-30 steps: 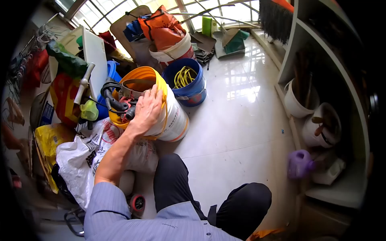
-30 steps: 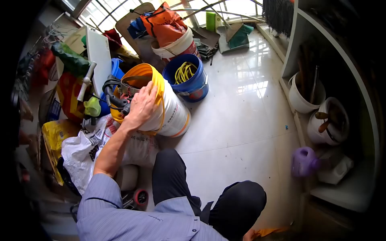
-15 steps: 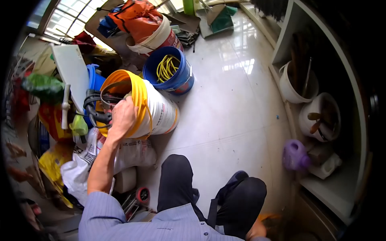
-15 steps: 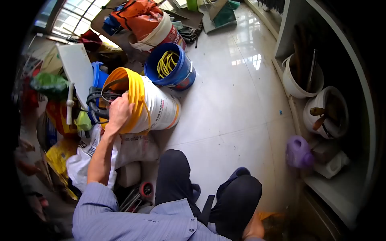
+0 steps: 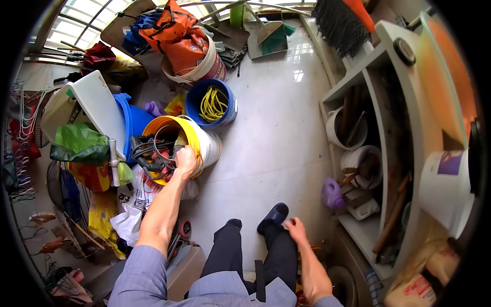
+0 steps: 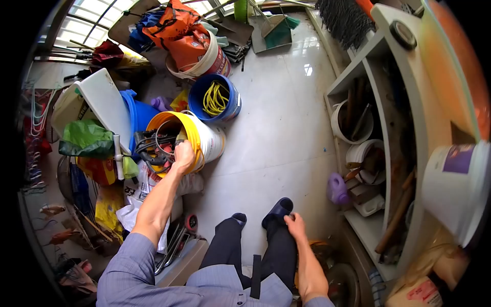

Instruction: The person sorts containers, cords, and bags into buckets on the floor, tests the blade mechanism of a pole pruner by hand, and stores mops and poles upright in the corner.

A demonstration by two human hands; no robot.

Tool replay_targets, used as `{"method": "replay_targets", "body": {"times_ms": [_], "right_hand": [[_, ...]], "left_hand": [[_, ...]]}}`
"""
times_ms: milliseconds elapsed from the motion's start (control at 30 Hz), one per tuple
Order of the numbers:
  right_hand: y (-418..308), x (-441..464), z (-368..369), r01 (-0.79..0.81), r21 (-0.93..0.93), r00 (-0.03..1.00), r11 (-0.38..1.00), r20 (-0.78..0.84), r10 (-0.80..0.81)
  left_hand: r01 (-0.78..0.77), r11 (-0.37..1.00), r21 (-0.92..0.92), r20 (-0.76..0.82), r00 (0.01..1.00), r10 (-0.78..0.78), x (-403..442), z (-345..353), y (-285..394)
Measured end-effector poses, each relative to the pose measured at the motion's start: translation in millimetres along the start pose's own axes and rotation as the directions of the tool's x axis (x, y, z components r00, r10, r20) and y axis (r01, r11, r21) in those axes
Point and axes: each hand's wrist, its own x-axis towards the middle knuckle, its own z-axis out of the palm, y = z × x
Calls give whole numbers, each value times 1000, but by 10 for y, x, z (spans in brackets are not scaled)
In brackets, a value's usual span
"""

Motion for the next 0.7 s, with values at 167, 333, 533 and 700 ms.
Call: {"method": "replay_targets", "body": {"times_ms": [167, 333, 533, 700], "right_hand": [[-123, -805, -201, -47, -232, 983, 972, -181, 5], [-371, -886, -458, -21, -399, 997, 917, -77, -11], [-1230, -400, -862, 1, -453, 992, 892, 115, 57], [-2170, 96, -1002, 3, -456, 997, 890, 71, 33]], "left_hand": [[74, 996, -51, 26, 997, -73, 22, 14, 80], [93, 991, -97, 21, 996, -92, 16, 49, 73], [246, 948, -201, 54, 969, -240, -7, 120, 133], [296, 919, -262, 138, 953, -268, -3, -6, 145]]}}
